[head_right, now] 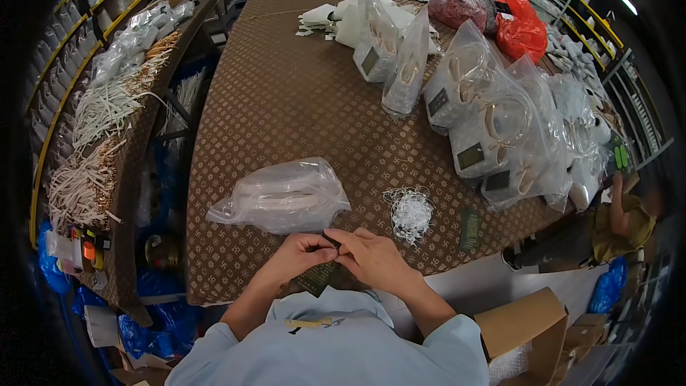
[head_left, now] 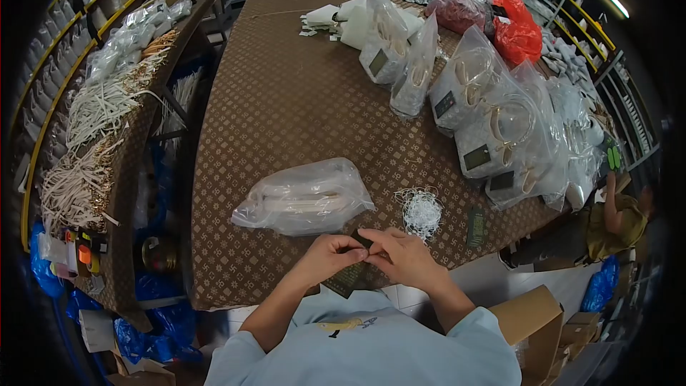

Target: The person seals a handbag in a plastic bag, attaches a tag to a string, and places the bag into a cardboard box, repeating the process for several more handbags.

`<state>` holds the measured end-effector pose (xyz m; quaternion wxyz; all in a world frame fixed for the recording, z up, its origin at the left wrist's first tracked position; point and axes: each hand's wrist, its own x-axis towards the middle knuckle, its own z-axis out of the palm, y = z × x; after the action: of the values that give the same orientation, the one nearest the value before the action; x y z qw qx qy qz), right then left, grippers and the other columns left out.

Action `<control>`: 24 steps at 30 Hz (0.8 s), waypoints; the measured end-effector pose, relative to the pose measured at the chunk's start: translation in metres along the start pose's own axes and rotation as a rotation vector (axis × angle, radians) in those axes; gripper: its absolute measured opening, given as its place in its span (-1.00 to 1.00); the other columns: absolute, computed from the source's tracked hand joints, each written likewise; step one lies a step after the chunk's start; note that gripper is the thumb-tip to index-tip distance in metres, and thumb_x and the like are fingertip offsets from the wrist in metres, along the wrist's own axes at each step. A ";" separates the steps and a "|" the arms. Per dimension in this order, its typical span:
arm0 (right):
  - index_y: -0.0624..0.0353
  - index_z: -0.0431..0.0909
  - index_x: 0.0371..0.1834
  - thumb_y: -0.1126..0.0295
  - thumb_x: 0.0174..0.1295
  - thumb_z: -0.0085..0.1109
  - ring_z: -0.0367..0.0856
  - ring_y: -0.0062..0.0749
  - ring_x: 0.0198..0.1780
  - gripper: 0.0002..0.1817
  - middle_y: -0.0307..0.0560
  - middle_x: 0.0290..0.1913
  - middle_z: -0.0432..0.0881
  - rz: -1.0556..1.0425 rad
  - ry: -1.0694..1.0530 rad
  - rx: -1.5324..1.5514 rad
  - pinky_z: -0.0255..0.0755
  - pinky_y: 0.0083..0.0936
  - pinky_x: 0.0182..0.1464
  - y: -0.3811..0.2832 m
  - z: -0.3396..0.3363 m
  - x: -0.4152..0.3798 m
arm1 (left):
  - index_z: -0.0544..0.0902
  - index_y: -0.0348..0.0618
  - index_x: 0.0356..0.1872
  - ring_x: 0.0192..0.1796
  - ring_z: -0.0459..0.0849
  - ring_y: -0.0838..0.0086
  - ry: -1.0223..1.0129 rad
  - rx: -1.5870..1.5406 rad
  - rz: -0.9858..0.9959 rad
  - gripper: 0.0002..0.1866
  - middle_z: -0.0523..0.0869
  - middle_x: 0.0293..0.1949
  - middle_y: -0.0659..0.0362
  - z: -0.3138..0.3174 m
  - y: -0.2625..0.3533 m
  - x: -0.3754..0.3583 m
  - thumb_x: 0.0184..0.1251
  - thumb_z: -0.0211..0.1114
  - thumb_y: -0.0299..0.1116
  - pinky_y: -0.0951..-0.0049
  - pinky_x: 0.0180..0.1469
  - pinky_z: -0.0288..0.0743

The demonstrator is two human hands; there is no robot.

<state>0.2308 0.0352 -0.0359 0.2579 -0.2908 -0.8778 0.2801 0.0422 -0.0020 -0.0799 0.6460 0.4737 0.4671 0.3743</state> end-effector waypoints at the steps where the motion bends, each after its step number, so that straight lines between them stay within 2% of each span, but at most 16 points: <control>1: 0.05 0.40 0.12 0.49 -0.05 0.34 0.59 -0.31 -0.30 -0.42 -0.23 -0.42 0.62 0.004 0.002 -0.004 0.50 -0.46 -0.33 -0.001 0.000 0.000 | 0.66 -0.29 -0.28 -0.36 0.50 0.73 -0.034 -0.027 -0.023 -0.83 0.66 -0.42 0.30 -0.001 -0.003 0.001 0.25 0.25 -0.37 0.63 -0.28 0.41; 4: 0.05 0.38 0.16 0.50 -0.06 0.34 0.58 -0.32 -0.32 -0.37 -0.21 -0.43 0.61 0.003 -0.015 -0.020 0.49 -0.45 -0.34 -0.004 0.002 -0.003 | 0.65 -0.29 -0.29 -0.36 0.50 0.73 -0.071 -0.038 -0.049 -0.83 0.65 -0.41 0.30 -0.002 -0.007 0.003 0.22 0.27 -0.38 0.63 -0.28 0.41; 6: 0.08 0.51 -0.01 0.51 -0.09 0.36 0.57 -0.33 -0.36 -0.52 -0.21 -0.43 0.61 0.063 0.070 0.026 0.48 -0.47 -0.36 -0.001 0.005 -0.005 | 0.64 -0.29 -0.29 -0.36 0.50 0.73 -0.066 -0.023 -0.052 -0.84 0.65 -0.41 0.30 0.000 -0.006 0.004 0.21 0.27 -0.39 0.64 -0.28 0.41; 7: 0.08 0.51 -0.01 0.51 -0.09 0.36 0.57 -0.33 -0.36 -0.52 -0.21 -0.43 0.61 0.066 0.071 0.027 0.48 -0.47 -0.36 0.002 0.006 -0.006 | 0.64 -0.29 -0.31 -0.36 0.50 0.74 -0.018 -0.032 -0.017 -0.85 0.65 -0.42 0.31 0.002 -0.002 0.003 0.21 0.28 -0.40 0.66 -0.28 0.40; 9: 0.14 0.60 -0.27 0.51 -0.13 0.38 0.55 -0.32 -0.41 -0.71 -0.20 -0.44 0.60 0.001 0.159 -0.053 0.45 -0.48 -0.39 0.008 0.007 -0.009 | 0.64 -0.28 -0.33 -0.36 0.49 0.75 0.029 -0.043 0.011 -0.86 0.64 -0.42 0.32 0.005 -0.001 0.003 0.20 0.28 -0.41 0.67 -0.28 0.40; 10: 0.14 0.60 -0.27 0.51 -0.13 0.38 0.55 -0.32 -0.41 -0.71 -0.20 -0.44 0.60 0.009 0.157 -0.047 0.45 -0.48 -0.39 0.007 0.008 -0.009 | 0.63 -0.28 -0.35 -0.36 0.49 0.76 0.062 -0.055 0.046 -0.88 0.63 -0.43 0.33 0.006 -0.002 0.004 0.19 0.28 -0.42 0.68 -0.29 0.39; 12: 0.14 0.59 -0.46 0.50 -0.06 0.34 0.52 -0.36 -0.44 -0.89 -0.22 -0.48 0.57 0.011 0.259 -0.016 0.42 -0.48 -0.45 0.005 0.007 -0.007 | 0.62 -0.28 -0.37 -0.36 0.48 0.76 0.099 -0.074 0.061 -0.89 0.62 -0.43 0.34 0.009 -0.003 0.004 0.19 0.29 -0.44 0.69 -0.29 0.39; 15: 0.17 0.58 -0.40 0.54 -0.02 0.31 0.49 -0.39 -0.48 -0.88 -0.17 -0.47 0.56 0.146 0.316 0.194 0.39 -0.53 -0.48 -0.001 0.002 -0.008 | 0.54 -0.27 -0.17 -0.35 0.47 0.75 0.171 -0.131 0.202 -0.83 0.60 -0.42 0.33 0.013 0.001 0.002 0.23 0.24 -0.48 0.70 -0.26 0.39; 16: 0.20 0.58 -0.38 0.57 0.04 0.26 0.47 -0.45 -0.49 -0.91 -0.14 -0.47 0.54 0.143 0.327 0.205 0.35 -0.60 -0.51 -0.003 -0.002 -0.007 | 0.49 -0.25 -0.06 -0.35 0.46 0.75 0.202 -0.139 0.270 -0.75 0.60 -0.41 0.33 0.015 0.007 0.001 0.25 0.21 -0.50 0.70 -0.24 0.39; 17: 0.20 0.58 -0.38 0.57 0.04 0.26 0.47 -0.45 -0.49 -0.91 -0.14 -0.47 0.54 0.155 0.314 0.217 0.35 -0.60 -0.51 -0.003 -0.003 -0.007 | 0.32 -0.22 0.16 -0.33 0.50 0.70 0.196 -0.119 0.261 -0.57 0.62 -0.38 0.25 0.014 0.006 -0.001 0.28 0.17 -0.51 0.67 -0.19 0.39; 19: 0.23 0.57 -0.36 0.56 0.06 0.25 0.48 -0.49 -0.49 -0.91 -0.15 -0.47 0.54 0.237 0.343 0.287 0.35 -0.64 -0.52 -0.003 -0.001 -0.005 | 0.27 -0.22 0.21 -0.31 0.51 0.66 0.244 -0.143 0.264 -0.52 0.63 -0.36 0.20 0.019 0.010 -0.006 0.28 0.17 -0.51 0.64 -0.18 0.40; 21: 0.24 0.56 -0.37 0.56 0.06 0.25 0.48 -0.50 -0.50 -0.92 -0.14 -0.47 0.54 0.223 0.332 0.271 0.34 -0.65 -0.53 -0.001 0.003 -0.001 | 0.22 -0.22 0.26 -0.30 0.53 0.63 0.289 -0.157 0.284 -0.47 0.64 -0.35 0.15 0.021 0.012 -0.008 0.28 0.17 -0.52 0.62 -0.17 0.40; 23: 0.25 0.56 -0.38 0.56 0.07 0.25 0.48 -0.52 -0.50 -0.93 -0.14 -0.47 0.54 0.210 0.323 0.256 0.34 -0.66 -0.53 -0.001 0.006 0.003 | 0.22 -0.22 0.28 -0.29 0.55 0.59 0.285 0.041 0.285 -0.44 0.66 -0.36 0.10 0.021 0.011 -0.013 0.27 0.18 -0.52 0.60 -0.16 0.40; 24: 0.26 0.56 -0.40 0.56 0.05 0.25 0.49 -0.51 -0.52 -0.93 -0.14 -0.48 0.54 0.222 0.326 0.244 0.35 -0.65 -0.54 -0.003 0.006 0.005 | 0.22 -0.22 0.28 -0.29 0.55 0.59 0.288 0.041 0.281 -0.44 0.66 -0.36 0.10 0.020 0.012 -0.014 0.27 0.18 -0.52 0.60 -0.16 0.40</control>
<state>0.2219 0.0347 -0.0371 0.3973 -0.3937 -0.7467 0.3600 0.0569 -0.0171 -0.0621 0.5041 0.4890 0.4914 0.5151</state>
